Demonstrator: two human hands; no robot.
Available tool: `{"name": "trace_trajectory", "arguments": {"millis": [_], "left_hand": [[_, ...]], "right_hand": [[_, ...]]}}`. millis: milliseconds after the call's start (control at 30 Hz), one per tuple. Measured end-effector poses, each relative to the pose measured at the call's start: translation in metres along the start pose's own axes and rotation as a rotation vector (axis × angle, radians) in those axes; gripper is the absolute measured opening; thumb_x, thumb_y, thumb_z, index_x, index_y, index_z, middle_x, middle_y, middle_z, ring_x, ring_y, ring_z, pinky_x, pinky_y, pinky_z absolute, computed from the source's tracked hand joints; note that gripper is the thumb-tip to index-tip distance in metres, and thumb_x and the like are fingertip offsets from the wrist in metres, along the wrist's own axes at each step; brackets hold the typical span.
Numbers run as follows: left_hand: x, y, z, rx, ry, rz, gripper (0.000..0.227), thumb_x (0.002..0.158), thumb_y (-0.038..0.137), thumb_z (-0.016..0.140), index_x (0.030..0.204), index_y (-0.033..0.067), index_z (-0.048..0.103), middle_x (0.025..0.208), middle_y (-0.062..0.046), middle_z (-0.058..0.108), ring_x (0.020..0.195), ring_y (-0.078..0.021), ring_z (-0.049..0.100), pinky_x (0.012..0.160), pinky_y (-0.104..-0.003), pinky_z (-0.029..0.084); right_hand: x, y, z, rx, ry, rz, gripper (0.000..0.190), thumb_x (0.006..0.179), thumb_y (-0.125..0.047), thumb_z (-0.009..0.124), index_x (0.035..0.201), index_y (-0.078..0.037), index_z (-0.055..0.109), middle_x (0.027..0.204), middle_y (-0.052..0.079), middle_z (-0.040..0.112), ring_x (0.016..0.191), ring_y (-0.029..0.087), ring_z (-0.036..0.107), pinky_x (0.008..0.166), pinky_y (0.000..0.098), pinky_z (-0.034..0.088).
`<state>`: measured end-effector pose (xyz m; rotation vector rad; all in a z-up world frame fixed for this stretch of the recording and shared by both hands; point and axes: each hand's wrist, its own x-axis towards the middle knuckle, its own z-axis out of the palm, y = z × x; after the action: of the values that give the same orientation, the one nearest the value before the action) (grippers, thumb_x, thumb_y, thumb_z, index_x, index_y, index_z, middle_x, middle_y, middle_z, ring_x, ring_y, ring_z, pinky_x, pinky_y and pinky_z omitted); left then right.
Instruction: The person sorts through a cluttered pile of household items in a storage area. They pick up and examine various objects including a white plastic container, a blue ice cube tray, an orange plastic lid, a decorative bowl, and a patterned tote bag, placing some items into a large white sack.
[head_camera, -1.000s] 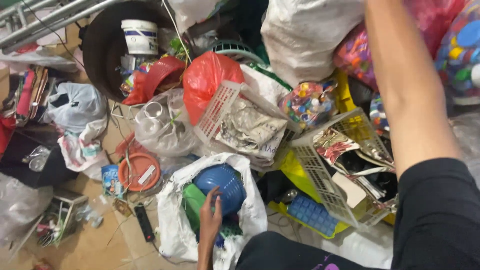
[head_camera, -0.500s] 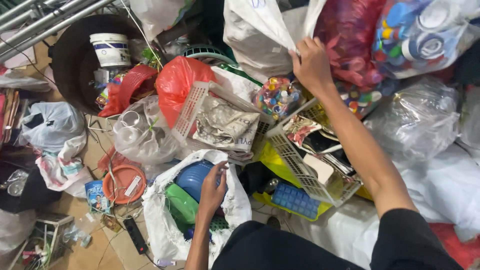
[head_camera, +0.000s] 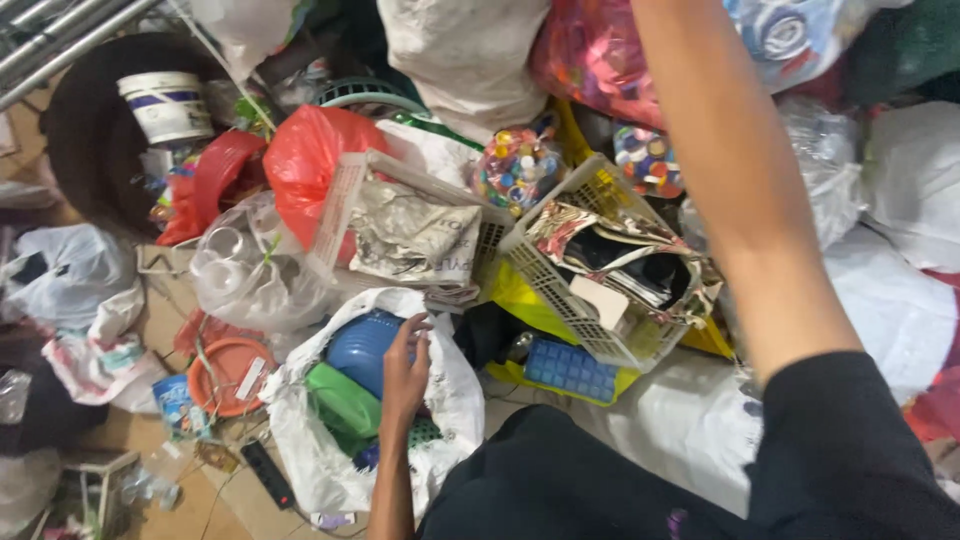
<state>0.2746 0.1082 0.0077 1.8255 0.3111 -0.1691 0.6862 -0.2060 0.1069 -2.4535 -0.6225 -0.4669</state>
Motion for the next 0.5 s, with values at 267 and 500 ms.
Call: {"name": "trace_trajectory", "arguments": {"millis": [267, 500], "left_hand": [[0.025, 0.014, 0.01, -0.038, -0.01, -0.099, 0.032, 0.098, 0.015, 0.058, 0.129, 0.0077, 0.065, 0.101, -0.012, 0.078, 0.086, -0.0197, 0.07, 0.069, -0.036, 0.055], [0.069, -0.001, -0.03, -0.123, 0.1, 0.036, 0.03, 0.102, 0.014, 0.056, 0.129, 0.0045, 0.065, 0.108, -0.012, 0.076, 0.093, -0.0197, 0.071, 0.08, -0.033, 0.054]], "right_hand": [[0.062, -0.091, 0.068, 0.26, -0.072, -0.051, 0.014, 0.102, -0.016, 0.068, 0.102, -0.003, 0.072, 0.085, 0.014, 0.074, 0.076, 0.024, 0.073, 0.07, 0.0391, 0.057], [0.115, -0.064, 0.223, 0.336, -0.107, -0.134, 0.025, 0.098, -0.022, 0.069, 0.106, 0.001, 0.07, 0.09, 0.019, 0.075, 0.081, 0.027, 0.074, 0.072, 0.0402, 0.058]]}}
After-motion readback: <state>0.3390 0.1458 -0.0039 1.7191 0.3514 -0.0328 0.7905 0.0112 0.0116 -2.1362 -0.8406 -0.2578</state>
